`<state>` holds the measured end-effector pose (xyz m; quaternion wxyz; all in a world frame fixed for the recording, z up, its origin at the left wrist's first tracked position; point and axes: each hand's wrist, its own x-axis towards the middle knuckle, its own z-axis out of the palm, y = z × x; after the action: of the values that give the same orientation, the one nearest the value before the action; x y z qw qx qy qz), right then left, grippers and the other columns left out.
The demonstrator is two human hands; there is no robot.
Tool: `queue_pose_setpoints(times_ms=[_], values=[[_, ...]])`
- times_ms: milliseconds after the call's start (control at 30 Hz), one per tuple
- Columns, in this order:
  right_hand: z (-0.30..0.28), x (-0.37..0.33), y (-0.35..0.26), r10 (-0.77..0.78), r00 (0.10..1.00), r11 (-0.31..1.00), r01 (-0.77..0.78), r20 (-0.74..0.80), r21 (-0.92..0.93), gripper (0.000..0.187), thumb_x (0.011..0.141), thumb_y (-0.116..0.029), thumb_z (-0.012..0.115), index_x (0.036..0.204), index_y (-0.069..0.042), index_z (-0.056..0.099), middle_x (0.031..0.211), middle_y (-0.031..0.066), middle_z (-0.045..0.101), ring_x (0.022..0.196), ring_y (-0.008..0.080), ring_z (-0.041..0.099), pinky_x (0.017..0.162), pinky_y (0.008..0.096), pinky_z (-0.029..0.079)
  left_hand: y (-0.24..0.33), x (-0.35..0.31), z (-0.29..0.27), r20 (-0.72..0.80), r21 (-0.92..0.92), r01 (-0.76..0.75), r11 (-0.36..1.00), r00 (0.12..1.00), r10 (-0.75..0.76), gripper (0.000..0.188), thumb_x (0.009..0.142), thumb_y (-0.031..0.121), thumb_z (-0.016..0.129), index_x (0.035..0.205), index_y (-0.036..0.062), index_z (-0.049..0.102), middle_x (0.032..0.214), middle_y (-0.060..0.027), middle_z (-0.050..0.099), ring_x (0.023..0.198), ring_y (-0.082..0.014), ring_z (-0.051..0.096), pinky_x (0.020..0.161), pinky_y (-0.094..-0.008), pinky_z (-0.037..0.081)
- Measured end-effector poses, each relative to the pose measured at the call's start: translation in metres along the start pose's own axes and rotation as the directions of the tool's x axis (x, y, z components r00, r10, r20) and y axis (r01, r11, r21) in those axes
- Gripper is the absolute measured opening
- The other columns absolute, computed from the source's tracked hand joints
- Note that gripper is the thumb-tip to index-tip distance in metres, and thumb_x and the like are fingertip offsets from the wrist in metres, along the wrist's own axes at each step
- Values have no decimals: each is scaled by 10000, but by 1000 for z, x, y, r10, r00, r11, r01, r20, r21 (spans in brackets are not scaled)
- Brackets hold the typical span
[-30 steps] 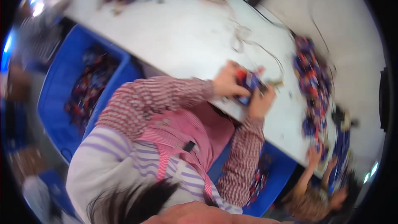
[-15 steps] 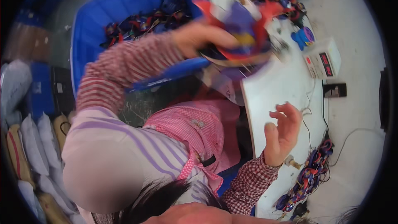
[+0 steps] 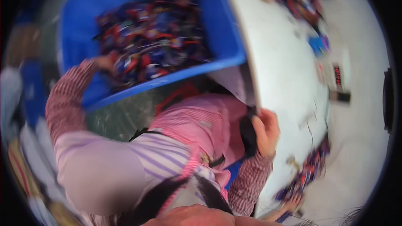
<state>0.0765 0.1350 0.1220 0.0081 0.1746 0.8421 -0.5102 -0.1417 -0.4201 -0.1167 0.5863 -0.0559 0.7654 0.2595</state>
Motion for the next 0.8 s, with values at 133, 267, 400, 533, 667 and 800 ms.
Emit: queue_pose_setpoints(times_ms=[133, 267, 400, 533, 667, 800], values=[[5, -2, 3, -93, 996, 994, 93, 8, -55, 276, 818, -134, 673, 1062, -28, 597, 887, 65, 587, 710, 131, 529, 654, 234, 444, 58, 26, 35, 238, 241, -552, 798, 831, 503, 684, 677, 127, 692, 1320, 58, 470, 1213, -135, 570, 1008, -256, 580, 854, -376, 494], [-8, -22, 27, -265, 952, 964, 257, -152, -74, 239, 817, -164, 682, 1009, -49, 599, 814, 59, 526, 661, 144, 512, 630, 232, 439, 350, -39, 192, 387, 322, -714, 622, 699, 602, 616, 713, 92, 651, 1301, 43, 474, 1191, -129, 558, 997, -252, 575, 864, -364, 482], [-68, -85, 50, -250, 849, 967, 242, -466, -79, 241, 812, -69, 653, 1039, -22, 585, 827, 46, 534, 689, 118, 517, 635, 219, 445, 444, -130, 247, 289, 362, -733, 577, 676, 678, 549, 749, 58, 610, 1281, 28, 478, 1169, -122, 546, 986, -248, 569, 873, -351, 470], [-138, -187, 134, 94, 417, 976, 140, -904, 166, 195, 857, -30, 585, 1051, -9, 579, 874, 53, 601, 698, 97, 535, 627, 199, 457, 378, -177, 167, 266, 379, -762, 526, 634, 726, 485, 785, 23, 569, 1261, 13, 482, 1147, -116, 534, 975, -245, 563, 882, -338, 458], [-172, -241, 178, 238, 176, 963, 86, -955, 255, 195, 864, -81, 602, 1041, -2, 585, 854, 56, 610, 652, 102, 542, 588, 204, 459, 442, -184, 244, 559, 380, -917, 120, 331, 760, 389, 762, -14, 609, 1146, 5, 548, 979, -86, 541, 795, -173, 528, 738, -270, 456], [-185, -300, 206, 388, 102, 918, 39, -916, 394, 204, 860, -129, 623, 1018, -4, 594, 835, 49, 608, 647, 100, 539, 584, 196, 449, 560, -197, 410, 801, 26, -951, -308, -165, 576, 337, 782, 31, 636, 1113, 24, 575, 836, -58, 569, 655, -153, 510, 608, -256, 437]])
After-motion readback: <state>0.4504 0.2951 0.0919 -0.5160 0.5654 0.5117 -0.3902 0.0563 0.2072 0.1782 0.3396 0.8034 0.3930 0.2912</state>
